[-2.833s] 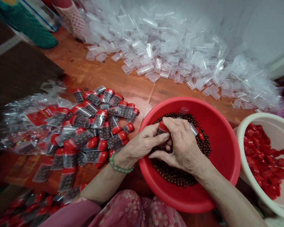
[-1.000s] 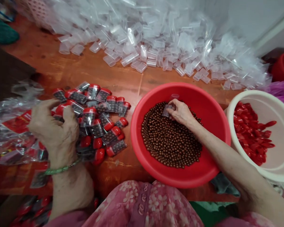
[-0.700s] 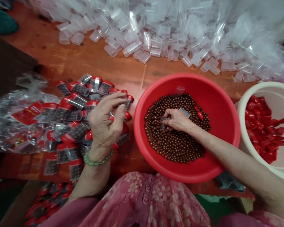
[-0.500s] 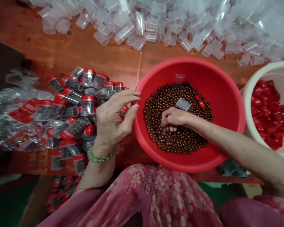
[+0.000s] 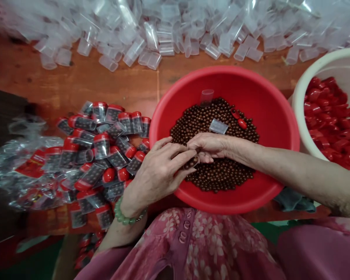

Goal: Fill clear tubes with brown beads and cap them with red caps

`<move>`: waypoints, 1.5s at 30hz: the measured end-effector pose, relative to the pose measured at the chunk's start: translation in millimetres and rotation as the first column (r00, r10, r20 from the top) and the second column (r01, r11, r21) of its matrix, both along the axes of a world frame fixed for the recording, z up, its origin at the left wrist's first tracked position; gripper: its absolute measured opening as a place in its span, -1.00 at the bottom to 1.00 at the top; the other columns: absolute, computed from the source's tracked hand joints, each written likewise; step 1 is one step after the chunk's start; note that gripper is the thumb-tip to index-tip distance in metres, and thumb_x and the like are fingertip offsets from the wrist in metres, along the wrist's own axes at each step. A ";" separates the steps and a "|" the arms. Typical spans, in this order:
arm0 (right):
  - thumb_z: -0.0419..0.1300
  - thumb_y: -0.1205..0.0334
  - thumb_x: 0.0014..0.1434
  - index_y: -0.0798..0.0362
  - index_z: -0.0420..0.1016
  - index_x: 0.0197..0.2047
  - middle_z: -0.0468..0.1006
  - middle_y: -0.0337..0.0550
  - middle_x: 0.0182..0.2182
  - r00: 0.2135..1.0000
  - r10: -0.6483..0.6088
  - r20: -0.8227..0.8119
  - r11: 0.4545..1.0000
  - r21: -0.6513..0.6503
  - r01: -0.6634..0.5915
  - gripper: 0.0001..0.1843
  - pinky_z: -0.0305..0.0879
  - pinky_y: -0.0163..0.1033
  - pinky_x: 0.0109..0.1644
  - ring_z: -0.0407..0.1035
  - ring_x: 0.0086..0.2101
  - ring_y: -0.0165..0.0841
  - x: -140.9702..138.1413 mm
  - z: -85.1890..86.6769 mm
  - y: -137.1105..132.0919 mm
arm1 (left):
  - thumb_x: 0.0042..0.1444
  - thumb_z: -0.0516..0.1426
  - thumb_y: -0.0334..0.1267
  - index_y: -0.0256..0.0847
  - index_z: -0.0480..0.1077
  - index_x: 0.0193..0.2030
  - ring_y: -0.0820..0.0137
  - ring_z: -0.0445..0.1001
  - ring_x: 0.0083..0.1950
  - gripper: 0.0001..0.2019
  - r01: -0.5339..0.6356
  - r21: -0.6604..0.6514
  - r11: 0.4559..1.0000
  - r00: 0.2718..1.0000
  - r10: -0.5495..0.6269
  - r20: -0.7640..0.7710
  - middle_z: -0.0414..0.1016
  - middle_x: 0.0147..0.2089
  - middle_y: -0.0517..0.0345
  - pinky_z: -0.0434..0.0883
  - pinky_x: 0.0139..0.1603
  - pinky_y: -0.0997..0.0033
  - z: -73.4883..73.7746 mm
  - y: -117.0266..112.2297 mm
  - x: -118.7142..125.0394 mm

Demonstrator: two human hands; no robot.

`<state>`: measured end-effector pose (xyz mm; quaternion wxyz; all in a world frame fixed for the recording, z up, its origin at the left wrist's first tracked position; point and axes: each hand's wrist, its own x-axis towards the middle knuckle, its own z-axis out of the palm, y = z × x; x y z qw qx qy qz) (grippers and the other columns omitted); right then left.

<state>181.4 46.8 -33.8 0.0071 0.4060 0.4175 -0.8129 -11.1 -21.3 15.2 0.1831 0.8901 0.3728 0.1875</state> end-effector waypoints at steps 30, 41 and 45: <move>0.20 0.13 0.27 0.09 0.58 -0.05 0.68 0.06 -0.21 0.317 -0.185 0.930 0.447 0.367 -0.816 -0.73 0.30 -0.19 -0.23 0.55 -0.21 -0.15 103.3 48.2 25.2 | 0.25 0.25 -0.34 -0.22 0.55 -0.05 0.42 0.64 -0.15 -0.84 -0.063 -0.379 0.923 0.769 0.286 0.571 0.69 -0.13 0.11 0.55 -0.05 0.45 3.2 22.3 23.6; 0.11 0.18 0.26 0.09 0.53 -0.09 0.66 0.06 -0.24 0.346 -0.230 0.910 0.405 0.413 -0.816 -0.75 0.21 -0.20 -0.32 0.53 -0.26 -0.15 108.5 24.7 25.2 | 0.24 0.24 -0.22 -0.20 0.54 -0.03 0.36 0.61 -0.11 -0.80 0.106 -0.631 0.768 0.650 0.427 0.629 0.66 -0.12 0.08 0.51 -0.03 0.35 -2.3 27.3 22.7; 0.06 0.23 0.26 0.06 0.48 -0.22 0.62 0.01 -0.30 0.401 -0.260 0.878 0.410 0.476 -0.778 -0.82 0.21 -0.21 -0.32 0.48 -0.32 -0.21 106.7 32.2 22.7 | 0.25 0.23 -0.20 -0.22 0.50 -0.05 0.34 0.61 -0.10 -0.80 0.130 -0.633 0.763 0.645 0.420 0.639 0.64 -0.14 0.06 0.52 -0.02 0.32 -6.5 28.2 21.2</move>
